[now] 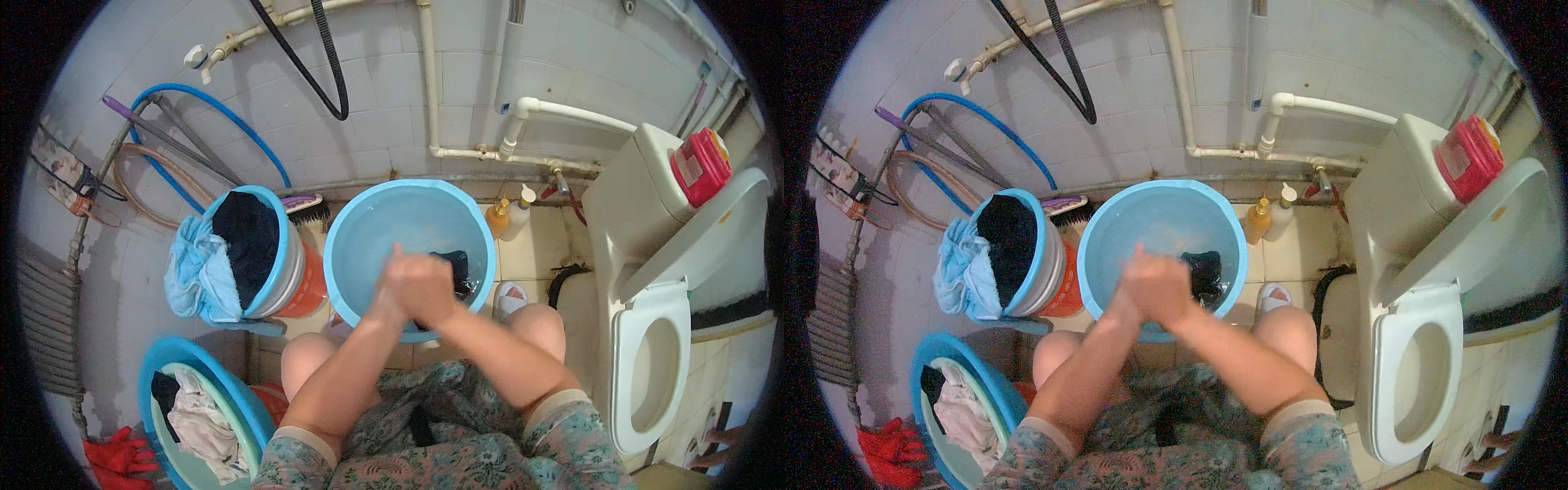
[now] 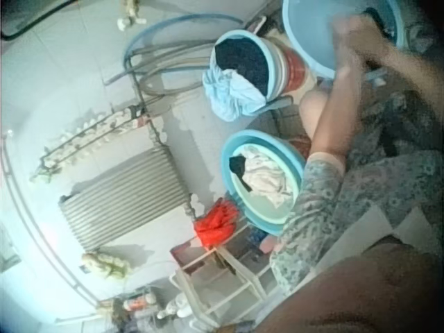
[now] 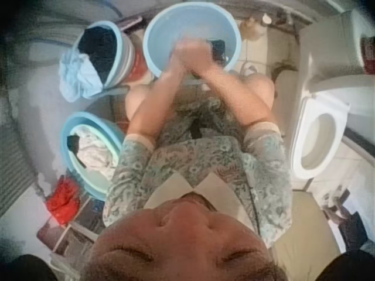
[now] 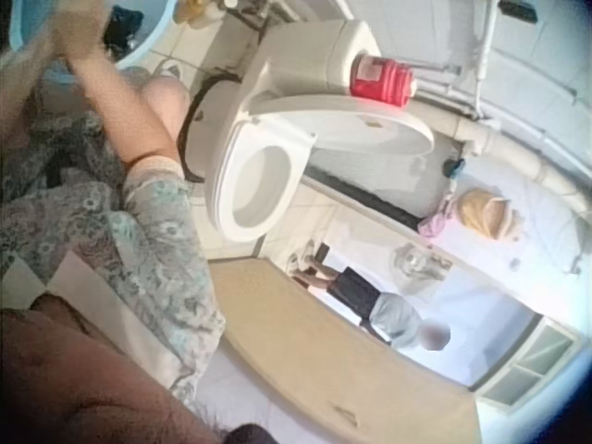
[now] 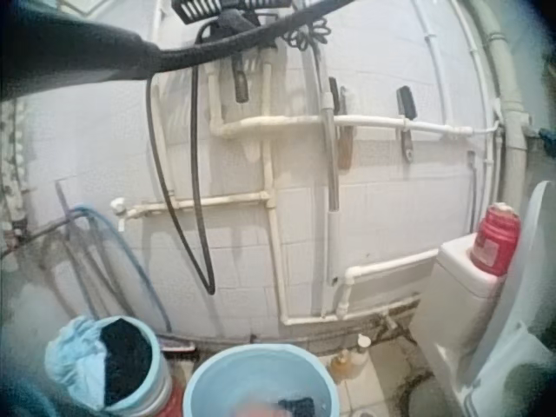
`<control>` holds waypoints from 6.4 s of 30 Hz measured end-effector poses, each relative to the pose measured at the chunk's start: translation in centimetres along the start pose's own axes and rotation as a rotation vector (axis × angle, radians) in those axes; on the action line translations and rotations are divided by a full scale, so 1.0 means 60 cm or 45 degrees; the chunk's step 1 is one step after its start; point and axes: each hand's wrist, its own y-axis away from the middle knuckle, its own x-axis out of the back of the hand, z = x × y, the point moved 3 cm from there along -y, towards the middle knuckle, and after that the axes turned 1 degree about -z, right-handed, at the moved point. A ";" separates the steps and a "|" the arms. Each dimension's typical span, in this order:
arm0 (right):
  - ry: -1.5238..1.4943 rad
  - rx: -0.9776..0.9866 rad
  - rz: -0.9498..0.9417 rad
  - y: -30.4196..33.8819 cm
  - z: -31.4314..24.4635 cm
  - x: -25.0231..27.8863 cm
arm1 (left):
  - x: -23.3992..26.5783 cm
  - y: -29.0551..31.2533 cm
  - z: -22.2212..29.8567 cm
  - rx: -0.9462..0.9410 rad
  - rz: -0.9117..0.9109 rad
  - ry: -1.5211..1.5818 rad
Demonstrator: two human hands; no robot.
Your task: The person sits on the floor and hand-washes a dark garment in a blue basin filled with water. They apply soap from a yellow bar to the garment, scrub it thoroughly, and rinse it in the basin.
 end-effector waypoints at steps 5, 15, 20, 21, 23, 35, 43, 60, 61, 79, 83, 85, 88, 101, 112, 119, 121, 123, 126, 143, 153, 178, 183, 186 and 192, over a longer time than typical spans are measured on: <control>-0.323 -0.020 0.063 -0.001 0.041 -0.037 | 0.065 -0.040 -0.018 -0.048 -0.077 0.124; -0.420 -0.130 0.243 -0.011 0.067 -0.021 | 0.037 -0.040 -0.024 0.019 0.086 -0.066; 0.029 0.150 0.190 0.005 -0.007 -0.009 | 0.106 -0.091 -0.006 -0.088 -1.085 0.263; 0.002 0.135 0.130 0.006 -0.012 -0.011 | 0.106 -0.101 0.001 -0.082 -1.261 0.255; -0.274 -0.005 0.055 0.003 0.025 -0.029 | 0.097 -0.065 -0.019 0.078 -0.691 0.382; -0.824 -0.253 0.102 -0.008 0.089 0.003 | 0.022 -0.025 0.028 -0.176 -0.165 -0.382; -0.429 -0.296 0.149 -0.034 0.099 -0.006 | 0.010 -0.028 -0.034 0.156 -0.341 0.085; -1.279 -0.592 0.093 -0.007 0.153 -0.064 | 0.044 -0.018 0.104 -0.063 -0.426 0.074; -1.373 -0.590 -0.024 -0.001 0.145 -0.068 | 0.050 -0.016 0.109 -0.128 -0.408 0.046; -2.333 -0.583 -0.781 -0.008 0.098 -0.002 | 0.036 0.016 0.127 -0.555 -0.368 -0.576; -2.387 -0.628 -0.510 -0.007 0.122 0.011 | 0.025 0.026 0.108 -0.684 -0.518 -1.393; -2.207 -0.526 -0.298 -0.012 0.132 0.011 | 0.021 0.028 0.096 -0.826 -0.633 -1.756; -2.029 -0.530 -0.065 -0.007 0.139 0.000 | 0.030 0.012 0.080 -0.929 -0.704 -1.742; -0.745 0.001 -0.093 0.021 0.004 0.068 | 0.049 -0.016 0.075 -0.208 -0.169 -0.275; -0.236 0.282 0.169 -0.002 0.010 -0.007 | 0.065 -0.048 -0.009 -0.029 -0.308 0.190; -1.374 -0.507 -0.162 -0.030 0.109 -0.054 | 0.007 0.005 0.012 0.086 -0.333 0.187; -1.676 -0.648 -0.304 -0.016 0.107 -0.069 | 0.003 0.020 0.043 0.049 -0.370 0.152; -1.849 -0.689 -0.333 -0.002 0.101 -0.090 | 0.012 0.015 0.069 -0.030 -0.513 0.068; -1.883 -0.739 -0.220 -0.008 0.099 -0.074 | 0.028 -0.003 0.074 -0.144 -0.509 -0.215; -0.165 0.177 -0.216 0.012 -0.014 0.011 | 0.124 -0.133 -0.016 -0.034 -1.105 0.336; -0.275 0.072 0.150 0.018 -0.009 -0.025 | 0.060 -0.043 -0.014 -0.070 -0.189 0.110; -0.133 0.270 0.071 0.018 -0.010 -0.008 | 0.135 -0.115 -0.024 0.070 -1.109 0.203; -0.147 -0.118 0.027 -0.016 0.097 -0.028 | 0.023 -0.026 -0.043 0.148 -0.272 0.160; -0.209 0.186 0.177 0.009 0.038 -0.004 | 0.061 -0.027 -0.018 0.082 -0.431 0.169; -0.280 -0.201 0.049 -0.019 0.099 -0.016 | 0.031 -0.023 -0.038 0.163 -0.279 0.097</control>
